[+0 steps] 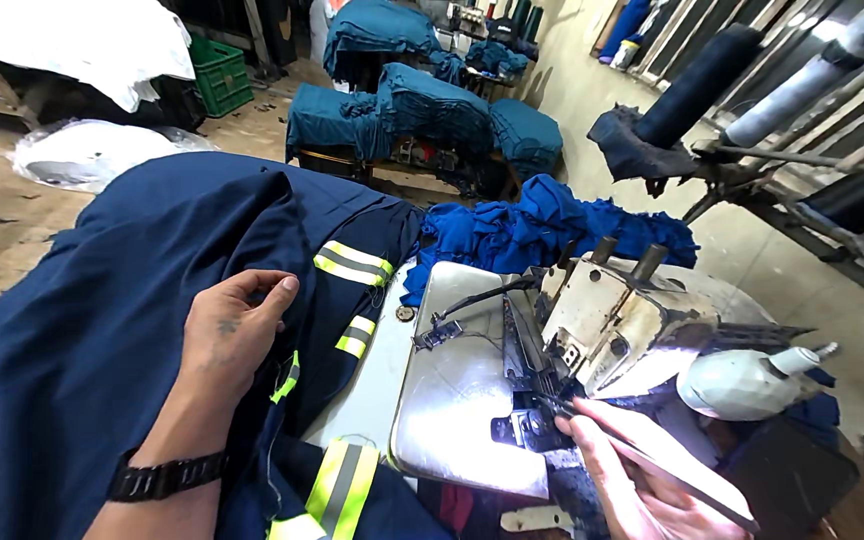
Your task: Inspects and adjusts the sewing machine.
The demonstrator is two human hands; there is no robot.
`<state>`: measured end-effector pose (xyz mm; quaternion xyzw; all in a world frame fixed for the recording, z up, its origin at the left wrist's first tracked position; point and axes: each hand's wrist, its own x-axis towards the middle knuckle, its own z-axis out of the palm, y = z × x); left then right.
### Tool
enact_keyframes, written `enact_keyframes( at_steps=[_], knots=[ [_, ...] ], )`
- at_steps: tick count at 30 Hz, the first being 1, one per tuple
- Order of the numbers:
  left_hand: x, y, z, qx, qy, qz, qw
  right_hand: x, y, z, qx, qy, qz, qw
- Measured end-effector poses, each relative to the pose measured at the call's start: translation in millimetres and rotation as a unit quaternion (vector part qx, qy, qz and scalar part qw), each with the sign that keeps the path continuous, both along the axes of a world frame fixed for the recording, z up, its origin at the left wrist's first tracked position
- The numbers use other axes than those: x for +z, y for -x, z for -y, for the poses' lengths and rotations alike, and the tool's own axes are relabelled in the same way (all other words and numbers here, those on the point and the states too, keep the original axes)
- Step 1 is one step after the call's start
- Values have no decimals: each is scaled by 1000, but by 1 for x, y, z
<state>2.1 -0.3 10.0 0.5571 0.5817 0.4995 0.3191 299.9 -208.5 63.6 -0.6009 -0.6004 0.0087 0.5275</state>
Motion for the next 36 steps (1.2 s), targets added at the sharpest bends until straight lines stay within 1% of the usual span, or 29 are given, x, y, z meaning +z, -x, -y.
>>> enact_keyframes(
  at_steps=[13,18,25,32,36],
  knots=[
    [0,0,-1,2,5,-6,1000,0,-3,0,6,5,19,1000],
    [0,0,0,-1,4,-9,1000,3,-1,3,8,10,0,1000],
    [0,-1,0,0,4,-7,1000,2,4,7,-3,15,32,999],
    [0,-1,-1,-5,9,-7,1000,0,5,4,-16,8,38,999],
    [1,-1,0,-1,13,-12,1000,2,1,11,9,-3,49,999]
  ],
)
